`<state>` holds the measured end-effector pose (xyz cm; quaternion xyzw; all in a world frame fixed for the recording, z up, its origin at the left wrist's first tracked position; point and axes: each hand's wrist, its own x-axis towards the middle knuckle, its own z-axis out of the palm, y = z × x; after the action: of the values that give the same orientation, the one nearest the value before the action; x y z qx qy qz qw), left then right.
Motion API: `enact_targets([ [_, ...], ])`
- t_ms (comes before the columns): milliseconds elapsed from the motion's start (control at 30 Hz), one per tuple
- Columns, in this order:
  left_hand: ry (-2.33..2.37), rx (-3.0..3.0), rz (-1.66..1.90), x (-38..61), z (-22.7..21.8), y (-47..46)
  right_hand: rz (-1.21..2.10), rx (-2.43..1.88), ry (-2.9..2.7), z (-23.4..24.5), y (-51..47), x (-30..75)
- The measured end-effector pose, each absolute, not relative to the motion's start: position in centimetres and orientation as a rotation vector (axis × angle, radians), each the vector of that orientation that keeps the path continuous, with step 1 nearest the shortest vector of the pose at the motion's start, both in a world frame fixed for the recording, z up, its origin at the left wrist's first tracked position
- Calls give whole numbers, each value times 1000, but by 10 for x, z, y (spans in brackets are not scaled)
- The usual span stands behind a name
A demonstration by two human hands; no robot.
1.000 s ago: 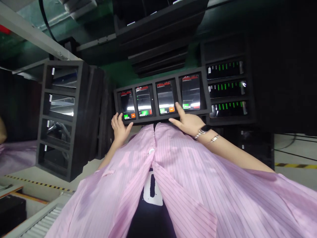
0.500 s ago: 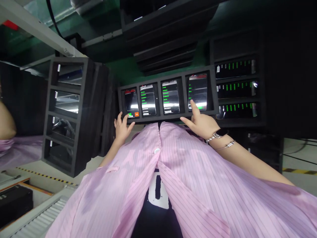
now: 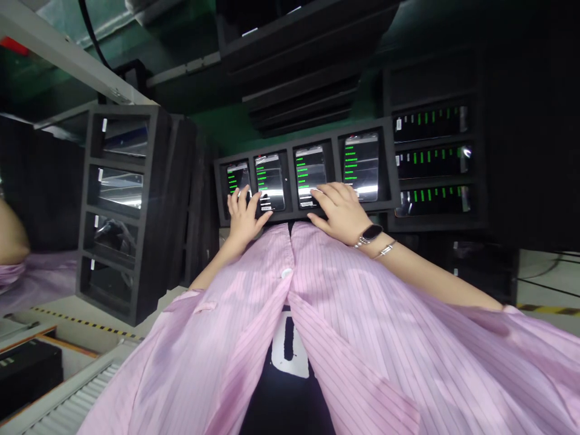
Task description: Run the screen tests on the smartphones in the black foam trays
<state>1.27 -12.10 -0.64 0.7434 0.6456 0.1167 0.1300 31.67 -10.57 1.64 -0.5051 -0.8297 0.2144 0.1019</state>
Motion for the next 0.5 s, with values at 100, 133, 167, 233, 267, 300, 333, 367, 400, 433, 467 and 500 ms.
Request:
enact_targets([
  [100, 1894, 2165, 361, 16, -14, -118, 604, -1421, -2496, -6, -106, 313],
  [133, 1900, 2164, 365, 16, -15, -118, 600, -1411, -2507, -13, -106, 312],
  [167, 1905, 2162, 367, 16, -16, -119, 596, -1404, -2514, -18, -107, 312],
  [233, 1912, 2149, 368, 15, -17, -120, 581, -1405, -2516, -23, -108, 312],
  [267, 1914, 2142, 366, 15, -16, -120, 574, -1410, -2515, -24, -109, 312],
  [300, 1915, 2136, 364, 15, -16, -121, 571, -1418, -2514, -23, -109, 312],
  [333, 1917, 2133, 364, 15, -16, -121, 570, -1427, -2513, -22, -109, 312],
  [367, 1919, 2134, 366, 15, -16, -121, 574, -1428, -2522, -21, -109, 312],
  [400, 1921, 2136, 369, 15, -16, -121, 580, -1424, -2536, -20, -110, 312],
  [433, 1924, 2137, 373, 15, -16, -121, 578, -1421, -2546, -19, -109, 313],
  [467, 1925, 2137, 379, 15, -16, -121, 573, -1415, -2561, -18, -109, 313],
  [500, 1924, 2135, 385, 15, -16, -121, 563, -1413, -2570, -18, -109, 313],
])
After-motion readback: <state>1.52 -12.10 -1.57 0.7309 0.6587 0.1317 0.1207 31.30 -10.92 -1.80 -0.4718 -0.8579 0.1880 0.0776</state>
